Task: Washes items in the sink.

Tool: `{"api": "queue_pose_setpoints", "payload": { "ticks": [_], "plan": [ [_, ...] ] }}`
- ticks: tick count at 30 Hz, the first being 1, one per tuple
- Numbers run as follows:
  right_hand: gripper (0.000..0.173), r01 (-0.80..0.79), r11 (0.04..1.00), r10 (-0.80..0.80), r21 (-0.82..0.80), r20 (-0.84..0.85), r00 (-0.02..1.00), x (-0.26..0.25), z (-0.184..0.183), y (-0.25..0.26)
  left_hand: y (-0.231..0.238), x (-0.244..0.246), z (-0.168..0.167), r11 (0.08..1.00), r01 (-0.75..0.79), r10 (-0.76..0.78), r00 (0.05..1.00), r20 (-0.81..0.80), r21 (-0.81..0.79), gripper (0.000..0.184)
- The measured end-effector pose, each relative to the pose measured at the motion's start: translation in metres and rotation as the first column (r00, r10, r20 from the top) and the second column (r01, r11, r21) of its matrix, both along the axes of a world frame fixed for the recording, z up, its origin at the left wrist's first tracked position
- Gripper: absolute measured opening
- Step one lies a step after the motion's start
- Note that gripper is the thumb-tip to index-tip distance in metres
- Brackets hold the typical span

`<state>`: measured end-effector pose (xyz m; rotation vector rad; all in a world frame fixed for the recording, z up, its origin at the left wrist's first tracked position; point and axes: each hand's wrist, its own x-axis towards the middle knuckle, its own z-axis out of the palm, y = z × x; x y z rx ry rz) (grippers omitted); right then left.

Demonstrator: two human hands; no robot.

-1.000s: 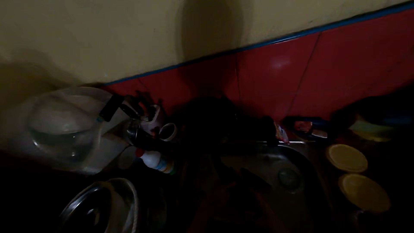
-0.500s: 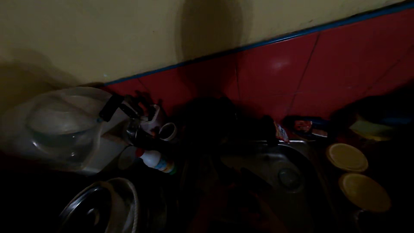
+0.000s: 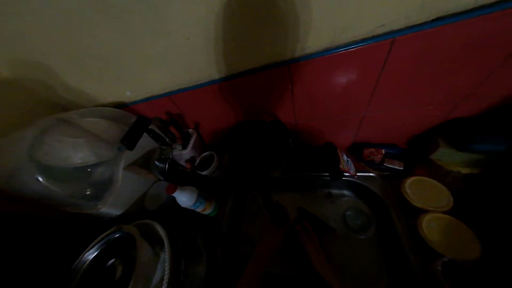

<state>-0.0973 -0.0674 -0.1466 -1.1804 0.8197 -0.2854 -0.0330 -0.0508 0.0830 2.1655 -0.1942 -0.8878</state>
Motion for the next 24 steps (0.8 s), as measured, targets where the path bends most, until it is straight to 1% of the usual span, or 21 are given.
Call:
{"api": "queue_pose_setpoints", "payload": {
  "ticks": [2,3,4,5,7,8,9,10,12,14,15,16,17,18,19,20,21,22,23,24],
  "plan": [
    [0.037,0.053,0.999,-0.053,0.013,0.017,0.998,0.001,-0.008,0.001,-0.006,-0.006,0.022,0.996,-0.068,0.073,0.993,-0.091,0.06,0.042],
    [0.036,0.061,0.998,-0.062,0.03,0.041,0.997,-0.001,-0.012,0.002,-0.003,-0.002,0.017,0.997,-0.047,0.054,0.991,-0.125,0.056,0.043],
    [0.035,0.061,0.997,-0.064,0.047,0.071,0.995,-0.004,-0.016,0.002,0.008,0.008,-0.001,1.0,0.022,-0.025,0.989,-0.147,-0.017,0.045],
    [0.035,0.056,0.997,-0.062,0.056,0.1,0.993,-0.008,-0.019,0.002,0.022,0.023,-0.034,0.987,0.092,-0.111,0.983,-0.147,-0.132,0.048],
    [0.035,0.045,0.999,-0.048,0.028,0.116,0.992,-0.01,-0.02,0.003,0.039,0.043,-0.088,0.95,0.063,-0.131,0.969,-0.209,-0.305,0.053],
    [0.036,0.032,0.999,-0.031,-0.014,0.098,0.995,-0.011,-0.016,0.004,0.048,0.05,-0.111,0.932,0.065,-0.145,0.968,-0.203,-0.357,0.052],
    [0.036,0.015,0.997,-0.011,-0.075,0.061,0.998,-0.011,-0.009,0.006,0.055,0.056,-0.135,0.93,0.09,-0.152,0.977,-0.148,-0.357,0.05],
    [0.038,-0.007,0.987,0.009,-0.16,0.016,1.0,-0.012,-0.003,0.008,0.055,0.056,-0.145,0.942,0.097,-0.132,0.987,-0.09,-0.32,0.048],
    [0.04,-0.062,0.962,0.039,-0.267,-0.09,0.995,-0.013,0.011,0.01,0.045,0.048,-0.144,0.976,0.027,-0.039,0.998,-0.051,-0.215,0.047],
    [0.043,-0.115,0.949,0.068,-0.295,-0.164,0.984,-0.011,0.027,0.014,0.039,0.042,-0.148,0.984,-0.044,0.034,0.998,-0.057,-0.173,0.051],
    [0.044,-0.117,0.947,0.069,-0.298,-0.168,0.983,-0.011,0.03,0.016,0.04,0.039,-0.147,0.981,-0.032,0.022,0.998,-0.053,-0.193,0.05],
    [0.042,-0.091,0.952,0.045,-0.293,-0.159,0.986,-0.012,0.026,0.017,0.041,0.034,-0.135,0.981,0.023,-0.032,0.999,-0.04,-0.19,0.049],
    [0.039,-0.034,0.964,-0.004,-0.265,-0.139,0.99,-0.011,0.018,0.017,0.038,0.028,-0.108,0.988,0.093,-0.099,0.994,-0.046,-0.123,0.047],
    [0.038,0.04,0.975,-0.066,-0.221,-0.114,0.991,-0.009,0.01,0.015,0.024,0.019,-0.064,0.993,0.12,-0.119,0.991,-0.063,0.012,0.042],
    [0.037,0.114,0.974,-0.135,-0.195,-0.097,0.986,-0.007,0.006,0.013,0.002,0.008,-0.014,0.982,0.12,-0.103,0.987,-0.124,0.142,0.039],
    [0.036,0.171,0.968,-0.19,-0.182,-0.093,0.977,-0.006,0.002,0.011,-0.012,0.001,0.015,0.968,0.163,-0.136,0.979,-0.151,0.191,0.038],
    [0.035,0.21,0.963,-0.23,-0.17,-0.111,0.967,-0.006,0.0,0.008,-0.014,0.0,0.017,0.954,0.256,-0.238,0.963,-0.123,0.158,0.038],
    [0.035,0.234,0.958,-0.257,-0.164,-0.135,0.957,-0.008,-0.002,0.006,-0.01,0.007,0.0,0.921,0.386,-0.384,0.922,-0.045,0.06,0.039],
    [0.038,0.247,0.955,-0.273,-0.162,-0.163,0.948,-0.011,-0.004,0.005,-0.008,0.018,-0.035,0.866,0.498,-0.5,0.864,0.064,0.041,0.039],
    [0.04,0.267,0.952,-0.291,-0.15,-0.176,0.94,-0.013,-0.005,0.006,-0.011,0.025,-0.075,0.842,0.526,-0.539,0.826,0.166,0.118,0.039]
  ]
}}
